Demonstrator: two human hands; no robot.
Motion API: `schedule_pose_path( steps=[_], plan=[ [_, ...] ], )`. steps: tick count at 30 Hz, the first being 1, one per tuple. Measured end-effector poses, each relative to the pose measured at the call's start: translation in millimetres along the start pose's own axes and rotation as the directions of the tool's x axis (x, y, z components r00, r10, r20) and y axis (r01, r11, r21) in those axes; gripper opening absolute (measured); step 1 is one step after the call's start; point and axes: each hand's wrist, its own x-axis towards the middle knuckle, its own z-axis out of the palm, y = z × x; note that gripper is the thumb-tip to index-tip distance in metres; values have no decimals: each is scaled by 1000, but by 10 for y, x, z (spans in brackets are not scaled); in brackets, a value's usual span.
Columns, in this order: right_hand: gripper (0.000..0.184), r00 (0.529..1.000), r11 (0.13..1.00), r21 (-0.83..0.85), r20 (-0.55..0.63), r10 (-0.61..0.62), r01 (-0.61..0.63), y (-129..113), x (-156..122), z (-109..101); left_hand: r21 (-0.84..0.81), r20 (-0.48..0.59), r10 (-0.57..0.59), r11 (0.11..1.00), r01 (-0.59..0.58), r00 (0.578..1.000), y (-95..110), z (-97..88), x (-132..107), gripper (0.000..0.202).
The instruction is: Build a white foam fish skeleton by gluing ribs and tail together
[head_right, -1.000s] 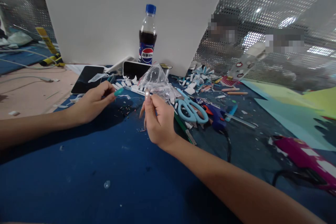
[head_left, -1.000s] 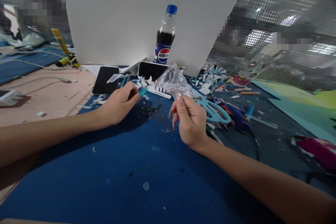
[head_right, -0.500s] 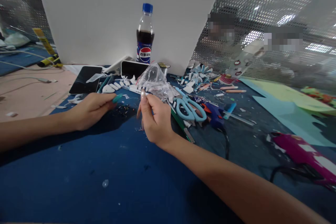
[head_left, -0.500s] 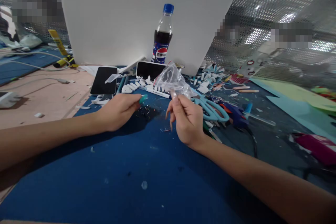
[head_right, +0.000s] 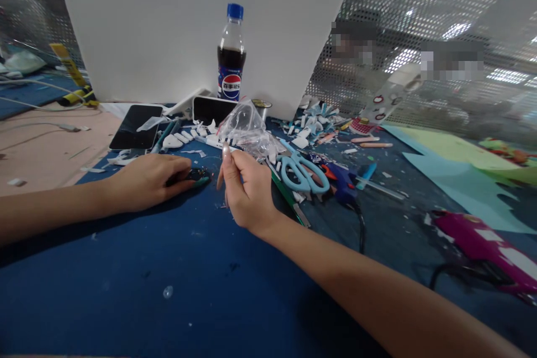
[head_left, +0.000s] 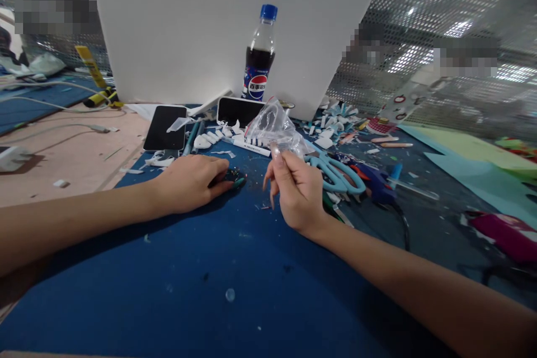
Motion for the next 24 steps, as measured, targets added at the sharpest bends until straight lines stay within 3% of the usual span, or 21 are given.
schedule_pose_path(
  steps=[12,18,24],
  plan=[
    [39,1000,1000,5,10,-14,14,5,8,3,-91,-56,-91,992,85,994,-51,21,14,13],
    [39,1000,1000,17,15,-11,11,10,6,3,-94,-122,-77,993,66,990,-50,10,3,13],
    [39,1000,1000,10,24,4,-4,16,3,1,-100,-88,-61,994,52,994,-52,16,17,19]
  ],
)
